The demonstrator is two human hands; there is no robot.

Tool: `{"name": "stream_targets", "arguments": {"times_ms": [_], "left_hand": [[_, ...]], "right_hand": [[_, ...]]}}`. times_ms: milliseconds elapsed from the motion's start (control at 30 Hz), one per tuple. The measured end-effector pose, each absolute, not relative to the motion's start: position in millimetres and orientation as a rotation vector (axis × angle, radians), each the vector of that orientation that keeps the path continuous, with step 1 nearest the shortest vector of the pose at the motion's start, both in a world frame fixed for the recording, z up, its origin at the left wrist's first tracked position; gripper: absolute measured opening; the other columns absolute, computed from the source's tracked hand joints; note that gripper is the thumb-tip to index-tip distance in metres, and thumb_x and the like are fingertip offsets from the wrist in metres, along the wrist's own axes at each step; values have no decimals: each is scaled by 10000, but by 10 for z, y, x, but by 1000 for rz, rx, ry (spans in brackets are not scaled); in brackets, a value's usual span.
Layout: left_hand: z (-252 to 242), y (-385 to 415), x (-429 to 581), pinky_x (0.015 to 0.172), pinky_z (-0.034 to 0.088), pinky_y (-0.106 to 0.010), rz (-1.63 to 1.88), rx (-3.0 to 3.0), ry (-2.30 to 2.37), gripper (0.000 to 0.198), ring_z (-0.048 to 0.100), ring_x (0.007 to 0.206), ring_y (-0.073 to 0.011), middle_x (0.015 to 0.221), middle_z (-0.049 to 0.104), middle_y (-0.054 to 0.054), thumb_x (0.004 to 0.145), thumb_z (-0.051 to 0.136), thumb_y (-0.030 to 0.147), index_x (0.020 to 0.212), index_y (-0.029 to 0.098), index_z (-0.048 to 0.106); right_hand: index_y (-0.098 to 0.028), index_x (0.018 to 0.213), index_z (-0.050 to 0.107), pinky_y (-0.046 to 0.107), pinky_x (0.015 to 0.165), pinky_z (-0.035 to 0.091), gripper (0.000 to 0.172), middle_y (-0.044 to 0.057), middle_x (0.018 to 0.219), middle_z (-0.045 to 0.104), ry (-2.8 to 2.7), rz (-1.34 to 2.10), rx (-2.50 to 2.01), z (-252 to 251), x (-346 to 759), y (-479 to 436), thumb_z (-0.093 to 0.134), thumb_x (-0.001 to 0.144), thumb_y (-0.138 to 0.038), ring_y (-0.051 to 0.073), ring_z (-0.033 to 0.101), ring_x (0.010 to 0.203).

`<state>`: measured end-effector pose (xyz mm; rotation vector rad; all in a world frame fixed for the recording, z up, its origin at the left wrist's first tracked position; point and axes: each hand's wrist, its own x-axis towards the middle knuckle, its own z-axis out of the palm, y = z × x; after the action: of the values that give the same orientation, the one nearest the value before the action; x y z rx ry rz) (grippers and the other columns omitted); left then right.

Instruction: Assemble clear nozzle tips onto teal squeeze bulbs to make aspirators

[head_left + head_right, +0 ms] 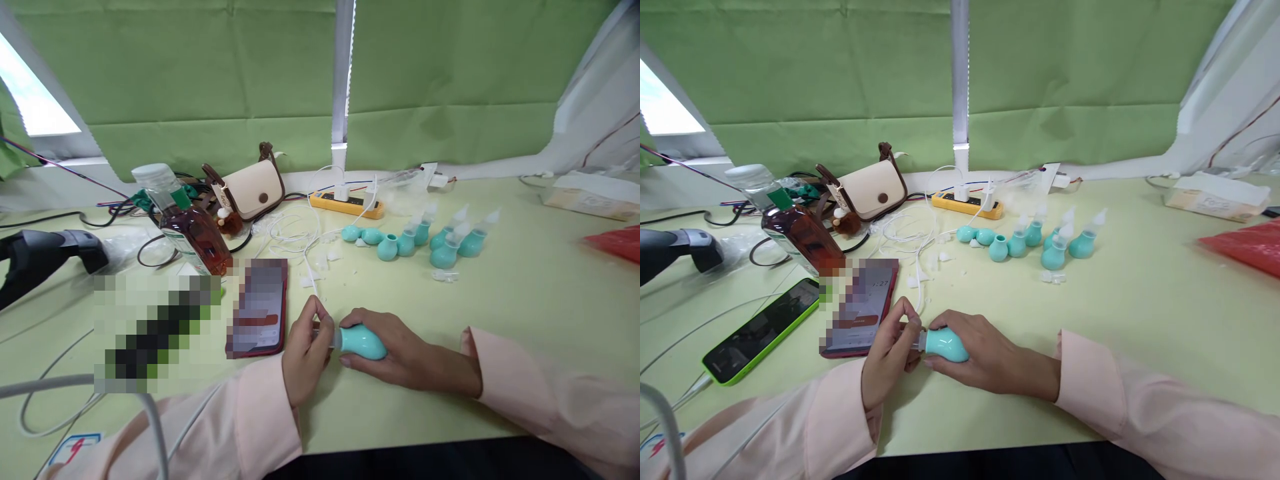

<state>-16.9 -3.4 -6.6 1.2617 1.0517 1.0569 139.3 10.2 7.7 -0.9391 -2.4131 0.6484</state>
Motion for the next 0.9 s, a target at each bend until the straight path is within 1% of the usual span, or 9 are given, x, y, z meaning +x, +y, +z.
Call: {"name": "stream_targets", "arguments": {"times_ms": [233,333,400,467,567,667,767,833,900], "left_hand": [[-78,-29,-216,447,235,-197,1101,1614,1169,164,292,447,-71,515,291,75,827,335,249,672,197,318],[-53,-24,-216,464,242,-205,1083,1739,1189,149,302,470,-81,512,302,72,823,323,206,674,197,321],[-43,-29,-219,465,244,-207,1043,1794,1199,148,302,469,-82,511,300,71,819,327,197,671,196,317],[-40,-42,-223,461,241,-208,978,1850,1191,150,298,460,-80,506,302,71,815,336,198,667,194,316],[-48,-59,-226,461,241,-208,944,1894,1180,154,307,461,-79,509,326,67,814,349,210,662,190,328],[-57,-50,-219,458,243,-203,1011,1805,1176,164,318,469,-81,510,330,65,818,352,237,662,189,336],[-43,-25,-205,432,246,-184,1092,1527,1108,172,308,447,-74,496,314,72,818,366,306,690,192,360],[-23,-12,-196,419,261,-175,1162,1332,987,169,310,429,-70,491,331,78,792,413,367,777,201,390],[-4,-5,-190,429,293,-179,1200,1233,891,247,339,440,-73,512,381,72,747,488,390,891,206,408]], "right_hand": [[-192,865,448,197,596,389,258,-15,792,505,-2131,1249,-1045,115,1331,100,553,713,-372,99,456,699],[-185,820,451,168,533,363,262,-37,714,455,-2038,1484,-1066,152,1350,131,576,693,-377,68,417,622],[-193,821,433,152,431,320,283,-62,610,404,-1975,1726,-1106,178,1374,166,581,686,-392,40,366,493],[-201,830,405,141,343,238,310,-79,552,372,-1884,2013,-1137,196,1394,203,566,690,-425,19,291,394],[-202,823,378,131,311,147,310,-66,592,410,-1689,2329,-1099,205,1397,235,538,712,-443,-5,233,359],[-202,800,371,130,316,123,287,-77,563,384,-1586,2358,-1056,199,1380,237,554,715,-405,-10,213,355],[-200,822,380,139,334,158,266,-89,523,335,-1589,2261,-1004,199,1366,214,574,713,-345,3,236,367],[-201,871,384,153,364,218,259,-69,583,377,-1600,2134,-939,209,1365,180,567,721,-305,12,287,399],[-214,929,365,169,414,283,265,-40,696,426,-1624,1958,-895,219,1372,129,541,737,-266,25,341,458]]}}
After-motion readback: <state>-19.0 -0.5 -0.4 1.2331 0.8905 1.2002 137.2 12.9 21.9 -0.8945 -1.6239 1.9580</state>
